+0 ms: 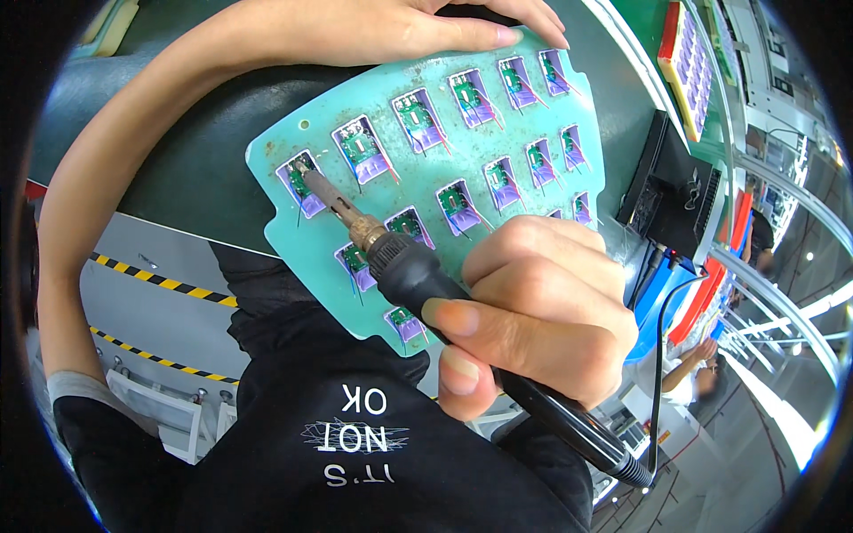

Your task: Soldering electronic components onto circuit boards held in a tray on an assembly line.

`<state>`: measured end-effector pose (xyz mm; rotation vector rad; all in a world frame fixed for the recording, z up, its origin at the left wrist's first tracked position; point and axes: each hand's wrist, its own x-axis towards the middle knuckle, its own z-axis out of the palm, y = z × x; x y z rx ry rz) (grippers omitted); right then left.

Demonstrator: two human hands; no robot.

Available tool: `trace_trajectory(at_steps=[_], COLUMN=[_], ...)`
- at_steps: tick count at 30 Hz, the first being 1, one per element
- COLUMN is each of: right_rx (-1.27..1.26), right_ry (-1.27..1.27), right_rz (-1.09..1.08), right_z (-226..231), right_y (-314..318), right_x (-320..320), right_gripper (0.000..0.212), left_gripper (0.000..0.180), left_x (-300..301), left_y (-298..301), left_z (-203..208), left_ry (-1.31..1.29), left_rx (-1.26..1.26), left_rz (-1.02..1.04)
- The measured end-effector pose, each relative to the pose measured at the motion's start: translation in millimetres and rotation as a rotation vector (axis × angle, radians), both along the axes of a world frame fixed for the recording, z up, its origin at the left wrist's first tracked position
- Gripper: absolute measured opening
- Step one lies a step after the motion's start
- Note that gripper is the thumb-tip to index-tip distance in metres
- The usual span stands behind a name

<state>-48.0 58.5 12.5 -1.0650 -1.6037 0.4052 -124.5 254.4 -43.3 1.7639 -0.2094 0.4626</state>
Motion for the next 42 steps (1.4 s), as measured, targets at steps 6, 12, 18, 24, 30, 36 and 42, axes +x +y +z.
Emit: trace_trajectory(at_steps=[6,12,18,24,30,36,42], right_rx=[0.049,0.060,0.083,0.099,0.118,0.134,0.051], right_ry=[-0.001,-0.085,-0.135,-0.152,-0.141,-0.127,-0.178], right_rz=[0.003,0.111,0.104,0.097,0.075,0.060,0.068], right_z=[-3.2,3.0,-0.6,-1.9,-2.5,0.5,18.5], right_y=[0.6,1.2,0.6,3.6,3.1,2.4,-2.6], right_x=[0.8,10.9,6.5,2.0,0.7,0.4,20.9], right_gripper=[0.021,0.020,0.023,0.022,0.021,0.021,0.015], left_gripper=[0.034,0.035,0.036,0.036,0.035,0.036,0.035], left_x=[-0.2,-3.4,1.0,-4.2,-1.3,-5.5,-3.9], left_y=[-0.2,2.4,1.3,2.9,2.8,3.9,1.6], left_z=[-1.4,2.6,0.6,2.2,1.7,6.9,6.1], left_ry=[-0.001,0.062,0.042,0.080,0.069,0.104,0.080], left_rx=[0.026,0.005,0.014,0.013,-0.001,0.023,-0.018], left_rz=[0.029,0.004,0.000,0.005,-0.024,-0.004,-0.048])
